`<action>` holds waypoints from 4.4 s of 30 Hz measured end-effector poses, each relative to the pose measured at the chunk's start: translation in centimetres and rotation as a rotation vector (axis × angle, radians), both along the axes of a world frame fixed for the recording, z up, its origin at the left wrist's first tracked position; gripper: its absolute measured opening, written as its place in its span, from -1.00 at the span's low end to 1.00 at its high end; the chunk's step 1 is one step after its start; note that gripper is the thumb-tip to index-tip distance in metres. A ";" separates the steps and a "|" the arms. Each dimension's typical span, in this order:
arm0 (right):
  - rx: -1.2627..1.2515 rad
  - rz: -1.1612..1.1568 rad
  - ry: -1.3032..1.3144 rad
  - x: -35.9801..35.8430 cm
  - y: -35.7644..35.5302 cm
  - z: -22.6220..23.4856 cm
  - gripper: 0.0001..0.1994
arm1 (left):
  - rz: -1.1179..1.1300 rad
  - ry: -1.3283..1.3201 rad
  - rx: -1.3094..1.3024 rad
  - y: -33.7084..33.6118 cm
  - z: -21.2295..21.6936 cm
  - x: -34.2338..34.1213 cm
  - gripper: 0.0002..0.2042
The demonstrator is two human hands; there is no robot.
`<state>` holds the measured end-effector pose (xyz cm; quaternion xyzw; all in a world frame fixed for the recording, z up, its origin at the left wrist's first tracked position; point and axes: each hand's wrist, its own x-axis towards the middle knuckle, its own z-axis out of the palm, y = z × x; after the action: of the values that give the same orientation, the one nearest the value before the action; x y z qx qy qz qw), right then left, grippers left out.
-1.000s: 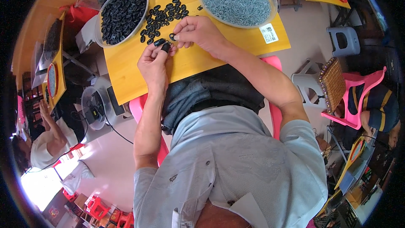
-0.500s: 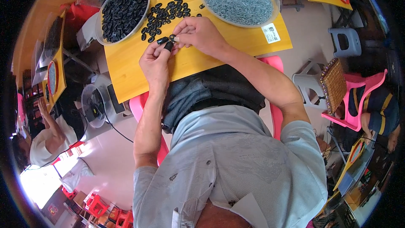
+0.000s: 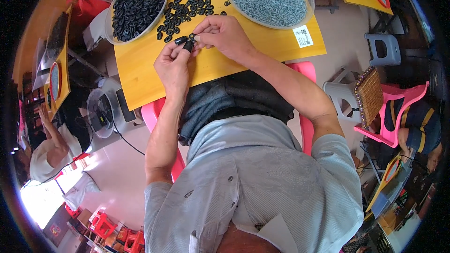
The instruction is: The person repeatedly picks up small black plastic components from the table by hand and assembles them together.
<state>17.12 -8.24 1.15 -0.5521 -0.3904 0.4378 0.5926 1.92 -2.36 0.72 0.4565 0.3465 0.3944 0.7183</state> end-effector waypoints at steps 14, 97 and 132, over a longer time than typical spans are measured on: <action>-0.108 0.135 -0.003 1.6 -0.3 1.3 -0.86 | -0.196 0.089 0.163 0.9 -0.2 -0.6 -0.79; -0.058 0.035 0.038 -1.3 0.0 1.7 -0.86 | -0.143 0.064 0.168 1.3 -0.8 -1.7 -0.89; 0.089 -0.165 -1.302 2.5 -0.2 0.9 -0.93 | -0.128 -0.096 -0.125 2.7 -0.8 -2.2 -0.82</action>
<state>19.66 -8.40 2.07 -0.7073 -0.6432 -0.0490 0.2890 -0.30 0.29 -0.08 0.4125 0.3058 0.3467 0.7850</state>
